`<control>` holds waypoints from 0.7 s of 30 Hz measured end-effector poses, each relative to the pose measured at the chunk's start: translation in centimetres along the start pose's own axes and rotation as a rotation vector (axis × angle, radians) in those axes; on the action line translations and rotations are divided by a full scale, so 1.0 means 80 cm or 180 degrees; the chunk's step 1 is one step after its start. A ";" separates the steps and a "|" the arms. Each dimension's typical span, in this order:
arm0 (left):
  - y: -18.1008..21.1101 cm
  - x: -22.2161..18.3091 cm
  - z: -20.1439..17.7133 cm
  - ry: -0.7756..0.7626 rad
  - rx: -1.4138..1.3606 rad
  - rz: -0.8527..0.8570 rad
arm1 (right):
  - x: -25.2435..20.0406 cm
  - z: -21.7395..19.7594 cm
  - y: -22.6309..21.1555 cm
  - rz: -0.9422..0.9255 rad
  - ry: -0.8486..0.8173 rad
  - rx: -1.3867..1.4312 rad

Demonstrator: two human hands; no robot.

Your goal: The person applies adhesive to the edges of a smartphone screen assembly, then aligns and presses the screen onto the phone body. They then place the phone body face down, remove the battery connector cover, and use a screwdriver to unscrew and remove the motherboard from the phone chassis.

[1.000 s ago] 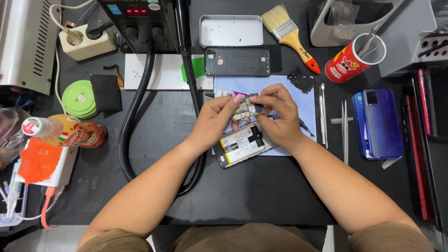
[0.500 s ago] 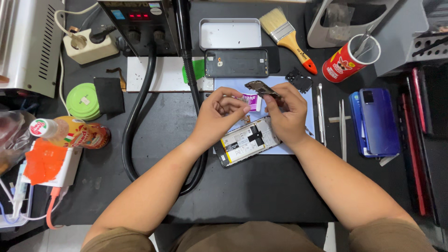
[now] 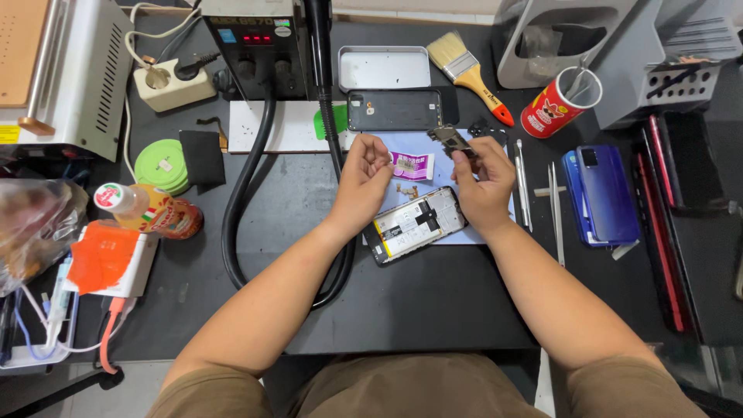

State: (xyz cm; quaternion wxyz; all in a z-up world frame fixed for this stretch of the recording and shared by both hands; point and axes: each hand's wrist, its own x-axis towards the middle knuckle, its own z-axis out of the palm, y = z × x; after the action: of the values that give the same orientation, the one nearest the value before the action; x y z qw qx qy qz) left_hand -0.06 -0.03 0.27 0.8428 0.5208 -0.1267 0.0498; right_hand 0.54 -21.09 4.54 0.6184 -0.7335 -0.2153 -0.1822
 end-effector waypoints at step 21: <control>0.095 -0.044 0.059 -0.1352 0.4541 0.0832 | -0.006 -0.040 -0.006 -0.0742 0.0294 -0.1170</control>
State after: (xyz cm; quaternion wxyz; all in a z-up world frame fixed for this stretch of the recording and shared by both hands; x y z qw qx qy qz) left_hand -5.86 -0.62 7.88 0.2460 0.9192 -0.2841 0.1179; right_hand -0.15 -24.24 5.25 0.4583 -0.7949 -0.2332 -0.3220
